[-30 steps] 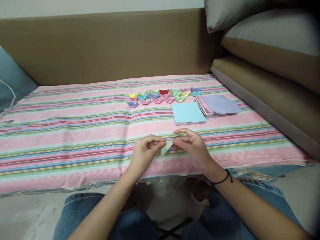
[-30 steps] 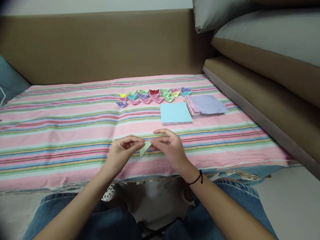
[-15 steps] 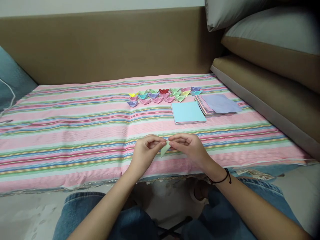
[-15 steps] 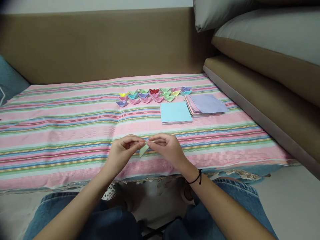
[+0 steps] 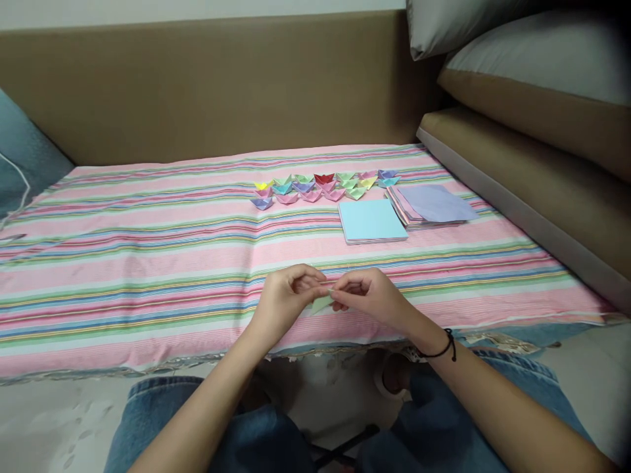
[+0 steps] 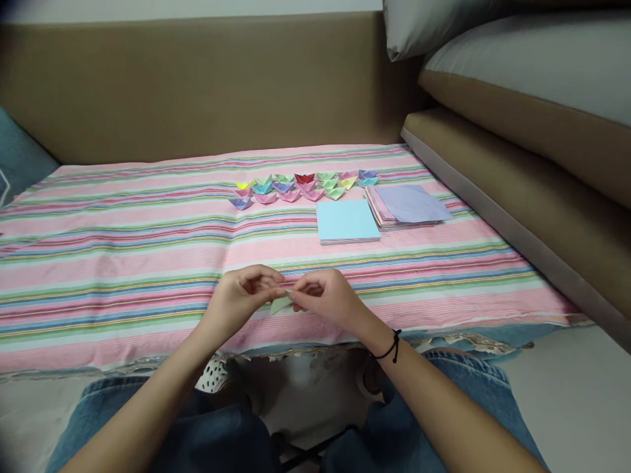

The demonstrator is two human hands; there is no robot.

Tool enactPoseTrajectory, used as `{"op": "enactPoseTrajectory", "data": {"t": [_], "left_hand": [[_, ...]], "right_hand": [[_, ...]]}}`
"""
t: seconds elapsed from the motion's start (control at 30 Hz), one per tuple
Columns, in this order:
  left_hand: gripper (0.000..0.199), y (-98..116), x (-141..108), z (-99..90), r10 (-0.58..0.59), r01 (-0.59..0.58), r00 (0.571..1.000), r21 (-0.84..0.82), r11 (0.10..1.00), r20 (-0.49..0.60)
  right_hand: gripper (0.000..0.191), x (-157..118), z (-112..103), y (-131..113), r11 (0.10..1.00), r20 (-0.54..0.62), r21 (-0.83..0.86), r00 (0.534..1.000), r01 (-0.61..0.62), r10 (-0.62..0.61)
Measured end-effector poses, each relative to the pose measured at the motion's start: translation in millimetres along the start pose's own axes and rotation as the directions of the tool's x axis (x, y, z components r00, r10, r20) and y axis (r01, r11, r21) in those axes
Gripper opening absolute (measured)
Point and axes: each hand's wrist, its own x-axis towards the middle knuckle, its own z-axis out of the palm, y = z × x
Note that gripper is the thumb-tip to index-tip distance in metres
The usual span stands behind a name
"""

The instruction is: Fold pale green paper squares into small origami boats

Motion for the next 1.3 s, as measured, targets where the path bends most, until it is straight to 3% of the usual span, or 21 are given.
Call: {"op": "enactPoseTrajectory", "data": {"t": [0.13,0.33,0.63,0.97,1.3], "left_hand": [[0.035,-1.4,-0.2,0.8,-0.040,0.042,0.999,-0.132,0.990,0.022],[0.059,1.0,-1.6,14.1,-0.094,0.080,0.995,-0.369,0.926,-0.019],[0.054,3.8,-2.7,25.5,-0.083,-0.003,0.980,-0.429,0.903,-0.181],[0.049,13.7,-1.1,21.0,-0.057,-0.023,0.987,-0.483,0.875,-0.151],[0.042,16.2,-2.4,13.5,-0.021,-0.024,0.996,-0.488,0.872,-0.086]], "right_hand": [[0.021,-0.2,0.0,0.5,1.000,-0.005,0.019,1.000,0.017,-0.017],[0.019,3.1,0.8,-2.9,0.987,-0.235,0.154,0.972,0.039,-0.002],[0.014,3.7,12.4,-6.5,0.979,-0.351,0.128,0.930,0.160,-0.106],[0.015,5.9,18.9,-10.2,0.961,-0.365,0.148,0.916,0.234,-0.167],[0.012,9.2,12.2,-9.6,0.969,-0.365,0.134,0.919,0.209,-0.148]]}}
